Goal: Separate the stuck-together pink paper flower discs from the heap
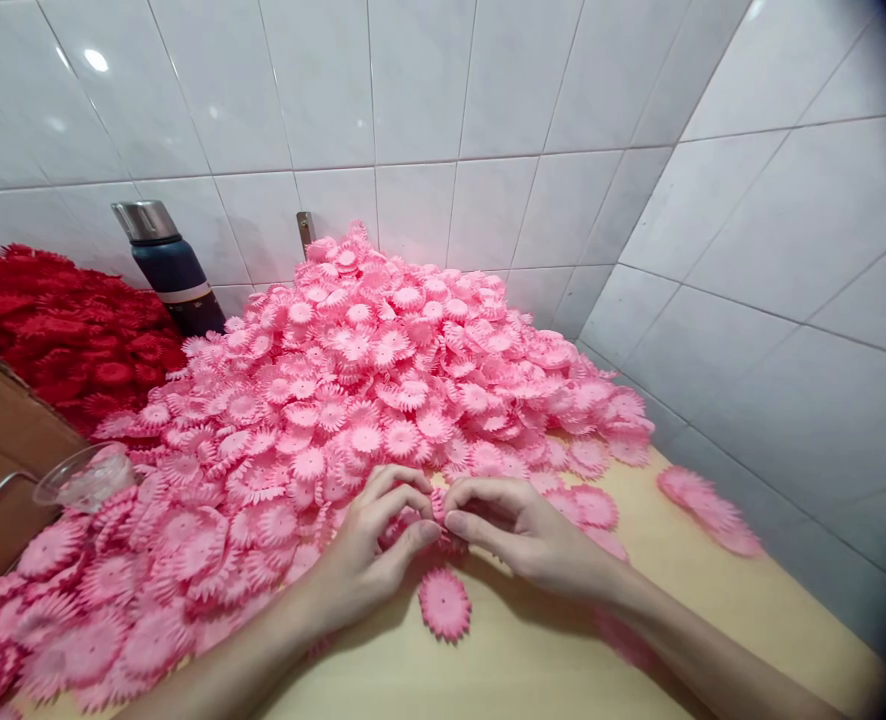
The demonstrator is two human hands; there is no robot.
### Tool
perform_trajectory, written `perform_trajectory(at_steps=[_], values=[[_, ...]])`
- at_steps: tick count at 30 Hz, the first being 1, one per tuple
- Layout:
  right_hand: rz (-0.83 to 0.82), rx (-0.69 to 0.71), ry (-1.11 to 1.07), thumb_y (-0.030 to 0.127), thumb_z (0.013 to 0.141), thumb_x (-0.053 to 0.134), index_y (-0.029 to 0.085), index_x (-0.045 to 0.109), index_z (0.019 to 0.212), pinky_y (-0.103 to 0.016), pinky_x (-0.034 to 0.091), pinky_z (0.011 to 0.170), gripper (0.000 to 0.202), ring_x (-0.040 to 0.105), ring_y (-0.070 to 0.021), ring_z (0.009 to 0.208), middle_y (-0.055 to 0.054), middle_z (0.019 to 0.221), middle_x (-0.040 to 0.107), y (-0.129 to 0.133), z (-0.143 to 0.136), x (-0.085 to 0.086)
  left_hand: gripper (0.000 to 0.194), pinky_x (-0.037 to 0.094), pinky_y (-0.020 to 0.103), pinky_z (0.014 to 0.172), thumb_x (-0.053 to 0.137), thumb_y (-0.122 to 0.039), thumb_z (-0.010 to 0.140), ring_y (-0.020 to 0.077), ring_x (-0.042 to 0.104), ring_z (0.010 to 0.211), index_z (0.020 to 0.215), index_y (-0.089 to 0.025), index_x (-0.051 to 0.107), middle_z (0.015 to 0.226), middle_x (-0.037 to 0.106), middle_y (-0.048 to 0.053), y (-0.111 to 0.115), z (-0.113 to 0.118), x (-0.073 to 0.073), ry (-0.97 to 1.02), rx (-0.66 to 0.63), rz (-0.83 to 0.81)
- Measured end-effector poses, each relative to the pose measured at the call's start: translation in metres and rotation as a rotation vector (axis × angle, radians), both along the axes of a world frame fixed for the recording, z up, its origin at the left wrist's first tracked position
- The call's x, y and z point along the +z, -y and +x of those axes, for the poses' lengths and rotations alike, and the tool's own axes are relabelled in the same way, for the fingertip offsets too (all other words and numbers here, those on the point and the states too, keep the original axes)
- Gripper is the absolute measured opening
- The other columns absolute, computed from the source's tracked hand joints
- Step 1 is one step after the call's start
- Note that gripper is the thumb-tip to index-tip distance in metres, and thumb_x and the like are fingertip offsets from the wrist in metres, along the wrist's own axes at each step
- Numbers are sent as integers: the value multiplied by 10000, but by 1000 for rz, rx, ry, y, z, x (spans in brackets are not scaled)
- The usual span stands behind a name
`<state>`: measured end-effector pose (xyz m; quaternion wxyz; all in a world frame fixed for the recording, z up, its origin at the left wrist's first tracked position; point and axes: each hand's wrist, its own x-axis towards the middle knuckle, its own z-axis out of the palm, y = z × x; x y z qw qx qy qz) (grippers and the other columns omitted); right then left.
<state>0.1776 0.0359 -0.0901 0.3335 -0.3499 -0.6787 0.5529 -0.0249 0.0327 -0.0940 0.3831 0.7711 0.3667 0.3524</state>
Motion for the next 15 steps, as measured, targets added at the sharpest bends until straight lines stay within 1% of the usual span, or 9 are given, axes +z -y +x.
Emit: perform_trajectory(at_steps=[5, 7, 11, 15], values=[[-42, 21, -34, 396, 920, 582, 160, 648, 855, -270, 463, 709, 254, 564, -139, 760, -30, 812, 609, 0, 0, 0, 147, 417, 333, 975, 509, -236, 943, 197, 552, 1084, 863, -185, 622, 1098, 565, 76, 0, 0, 3, 20, -51, -23], [-47, 27, -41, 392, 922, 580, 159, 649, 867, -276, 470, 730, 249, 576, -144, 784, -36, 834, 616, 0, 0, 1, 151, 421, 329, 966, 516, -244, 940, 197, 559, 1071, 859, -182, 627, 1087, 568, 76, 0, 0, 4, 22, -52, -29], [-43, 9, -37, 383, 915, 592, 163, 654, 861, -265, 474, 719, 235, 576, -138, 781, -32, 841, 618, 0, -1, 3, 130, 426, 323, 951, 568, -266, 914, 197, 569, 1045, 833, -177, 615, 1070, 572, 75, 0, 0, 5, 29, -43, -34], [-56, 20, -54, 358, 889, 632, 165, 663, 859, -268, 485, 737, 198, 593, -141, 791, -30, 844, 635, 0, -2, 2, 131, 426, 313, 947, 543, -256, 930, 189, 564, 1046, 843, -179, 605, 1065, 575, 67, 1, -1, 5, 39, -58, -28]])
